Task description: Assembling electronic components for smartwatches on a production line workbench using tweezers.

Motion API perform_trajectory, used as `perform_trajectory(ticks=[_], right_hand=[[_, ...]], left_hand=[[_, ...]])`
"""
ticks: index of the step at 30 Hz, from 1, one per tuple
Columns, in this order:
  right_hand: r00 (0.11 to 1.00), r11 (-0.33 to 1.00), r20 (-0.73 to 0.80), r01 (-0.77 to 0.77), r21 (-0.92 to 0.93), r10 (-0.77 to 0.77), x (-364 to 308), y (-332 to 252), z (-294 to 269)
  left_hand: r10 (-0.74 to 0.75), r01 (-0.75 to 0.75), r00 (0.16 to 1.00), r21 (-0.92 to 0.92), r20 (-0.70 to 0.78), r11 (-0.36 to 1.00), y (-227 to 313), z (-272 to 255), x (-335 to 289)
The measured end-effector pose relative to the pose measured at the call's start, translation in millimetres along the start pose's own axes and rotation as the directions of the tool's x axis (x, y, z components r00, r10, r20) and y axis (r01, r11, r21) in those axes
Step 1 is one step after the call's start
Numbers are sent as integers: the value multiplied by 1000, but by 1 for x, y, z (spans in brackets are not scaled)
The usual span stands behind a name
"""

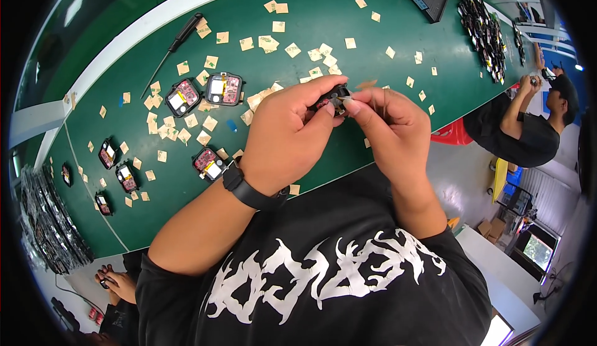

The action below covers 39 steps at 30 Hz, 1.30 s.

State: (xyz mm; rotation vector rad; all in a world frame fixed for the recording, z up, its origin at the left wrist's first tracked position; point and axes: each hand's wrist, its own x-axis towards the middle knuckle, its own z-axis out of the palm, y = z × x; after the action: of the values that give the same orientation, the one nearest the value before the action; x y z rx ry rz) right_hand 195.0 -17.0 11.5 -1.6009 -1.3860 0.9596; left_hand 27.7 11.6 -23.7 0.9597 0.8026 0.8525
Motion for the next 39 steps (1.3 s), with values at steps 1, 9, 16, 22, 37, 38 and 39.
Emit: perform_trajectory(ticks=[1, 9, 16, 22, 37, 38, 39], right_hand=[[1000, 1000, 12, -14, -2, 14, -1, 0, 0], [993, 965, 37, -116, 235, 111, -1, 5, 9], [971, 932, 28, -235, 275, 237, 5, 15, 6], [950, 871, 96, -312, 380, 298, 19, 10, -1], [887, 786, 272, -458, 415, 373, 22, 26, -48], [902, 821, 207, -430, 375, 378, 22, 29, -59], [919, 856, 118, -394, 335, 376, 22, 35, -73]], left_hand=[[16, -16, 1000, -3, 13, 1000, -1, -1, 0], [38, -44, 995, 61, 93, 997, -4, -7, -1], [-3, -4, 994, 65, 105, 998, -1, -8, 0], [-23, 10, 988, 84, 152, 996, 0, -9, -1], [-118, 117, 992, 9, 47, 993, 7, -2, 1], [-122, 121, 992, 13, 44, 993, 8, -2, 1], [-145, 145, 989, 4, 40, 989, 9, -3, 1]])
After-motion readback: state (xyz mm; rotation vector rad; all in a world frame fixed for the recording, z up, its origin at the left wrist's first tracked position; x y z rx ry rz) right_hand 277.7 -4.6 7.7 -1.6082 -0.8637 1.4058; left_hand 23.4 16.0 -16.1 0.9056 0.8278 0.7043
